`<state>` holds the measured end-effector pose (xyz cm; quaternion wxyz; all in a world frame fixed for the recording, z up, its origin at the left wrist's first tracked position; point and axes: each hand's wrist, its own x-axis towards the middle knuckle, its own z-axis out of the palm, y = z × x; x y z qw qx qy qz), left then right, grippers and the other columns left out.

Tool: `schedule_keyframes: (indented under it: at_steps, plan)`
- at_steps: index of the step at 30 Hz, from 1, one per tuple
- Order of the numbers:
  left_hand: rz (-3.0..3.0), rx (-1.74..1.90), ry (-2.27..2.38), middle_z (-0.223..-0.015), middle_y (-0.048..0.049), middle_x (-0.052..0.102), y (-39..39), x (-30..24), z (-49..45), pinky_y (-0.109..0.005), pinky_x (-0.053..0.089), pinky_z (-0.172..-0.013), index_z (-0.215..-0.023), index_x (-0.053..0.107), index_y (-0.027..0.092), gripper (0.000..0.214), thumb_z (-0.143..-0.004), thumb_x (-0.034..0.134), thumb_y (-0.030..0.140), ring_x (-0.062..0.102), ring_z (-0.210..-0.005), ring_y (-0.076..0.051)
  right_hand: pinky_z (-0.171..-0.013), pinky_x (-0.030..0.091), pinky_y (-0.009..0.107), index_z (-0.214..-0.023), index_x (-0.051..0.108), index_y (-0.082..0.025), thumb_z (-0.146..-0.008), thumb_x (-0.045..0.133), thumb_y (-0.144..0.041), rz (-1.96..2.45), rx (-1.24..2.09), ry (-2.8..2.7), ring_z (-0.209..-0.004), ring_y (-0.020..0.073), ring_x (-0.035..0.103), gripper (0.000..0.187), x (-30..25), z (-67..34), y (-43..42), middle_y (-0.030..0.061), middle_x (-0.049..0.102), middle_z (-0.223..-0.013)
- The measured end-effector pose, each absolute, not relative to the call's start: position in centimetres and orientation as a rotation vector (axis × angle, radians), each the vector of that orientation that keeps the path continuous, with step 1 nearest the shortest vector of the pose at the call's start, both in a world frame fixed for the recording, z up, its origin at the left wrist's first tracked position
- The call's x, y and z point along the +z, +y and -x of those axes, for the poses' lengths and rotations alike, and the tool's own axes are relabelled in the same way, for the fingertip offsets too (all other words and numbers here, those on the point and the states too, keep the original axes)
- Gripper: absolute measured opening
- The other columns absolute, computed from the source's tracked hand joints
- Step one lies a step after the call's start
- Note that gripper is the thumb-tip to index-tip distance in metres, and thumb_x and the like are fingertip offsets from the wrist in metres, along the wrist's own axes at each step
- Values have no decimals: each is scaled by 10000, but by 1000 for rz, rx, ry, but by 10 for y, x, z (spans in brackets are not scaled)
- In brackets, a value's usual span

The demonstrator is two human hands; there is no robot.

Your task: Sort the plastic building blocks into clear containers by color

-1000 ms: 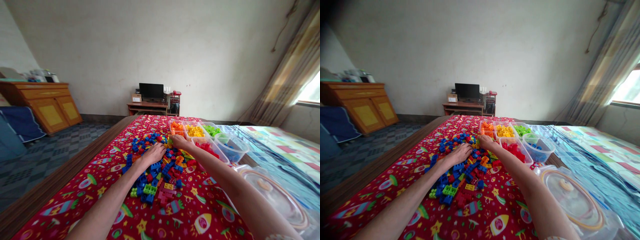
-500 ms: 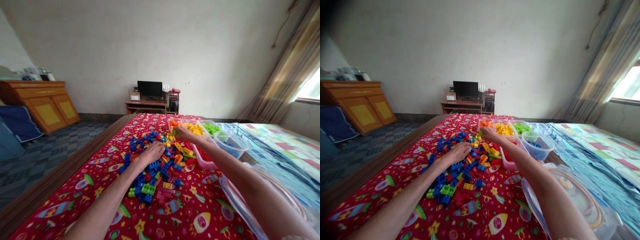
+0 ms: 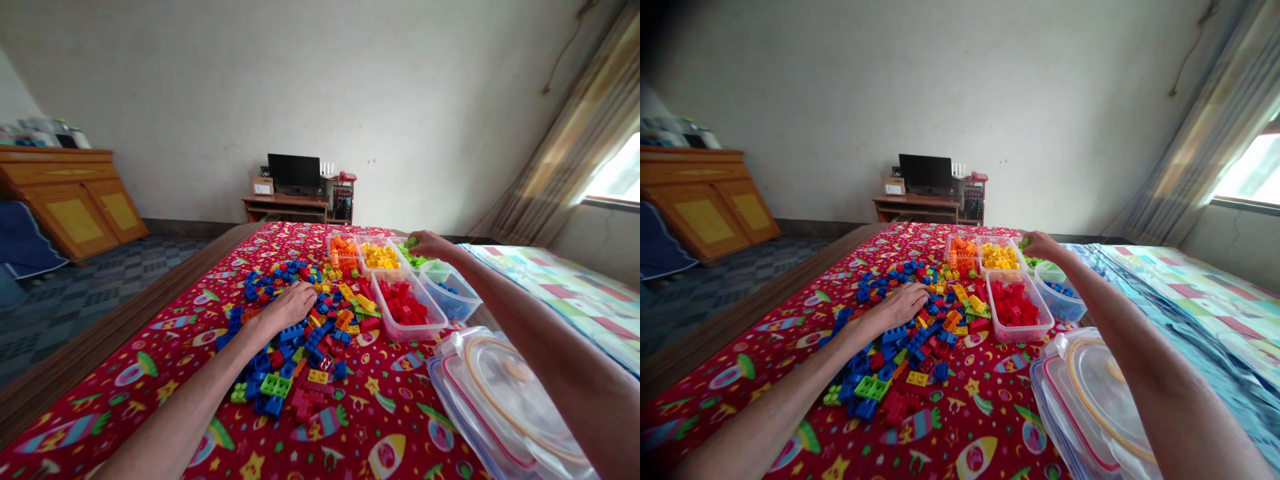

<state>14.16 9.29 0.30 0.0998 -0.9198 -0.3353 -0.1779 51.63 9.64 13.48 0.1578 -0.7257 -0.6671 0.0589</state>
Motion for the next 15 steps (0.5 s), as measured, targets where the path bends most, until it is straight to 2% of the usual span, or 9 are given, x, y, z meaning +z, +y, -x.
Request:
schedule_keyframes:
  at_steps: [5,8,11,13,15]
  plan:
    - [2726,-568,-954,-984,-69,646,97,-2,-139,-317,448,-895,-894,651,191,324,-978,342,235,569,-953,-180,-498,414,209,-838,694,-78,-662,584,-66,2306,35,-1801,-474,112,531,207,124,-555,116,21,594,-530]
    - [2719,-583,-972,-1028,-79,643,96,-2,-140,-338,455,-907,-913,659,185,349,-982,324,256,571,-961,-189,-555,453,232,-946,695,-55,-709,578,-97,2333,-44,-1685,-558,150,603,268,115,-570,133,81,659,-627]
    - [2699,-594,-1025,-1087,-85,631,95,-2,-140,-360,468,-898,-920,657,183,387,-992,289,284,571,-969,-203,-676,496,261,-1045,684,-65,-772,573,-174,2245,-102,-1642,-714,187,668,314,111,-576,147,120,708,-761]
    - [2700,-581,-1041,-1100,-82,627,95,-2,-140,-361,475,-890,-922,651,187,395,-996,277,291,571,-970,-204,-773,501,286,-1056,690,-76,-791,576,-202,2208,-169,-1650,-834,211,680,315,114,-574,151,140,721,-869]
    - [2711,-577,-1042,-1090,-76,629,95,-2,-140,-354,476,-891,-921,649,191,386,-994,283,289,571,-969,-201,-822,498,301,-1051,699,-74,-808,562,-198,2201,-187,-1660,-870,219,683,306,118,-569,151,150,721,-916]
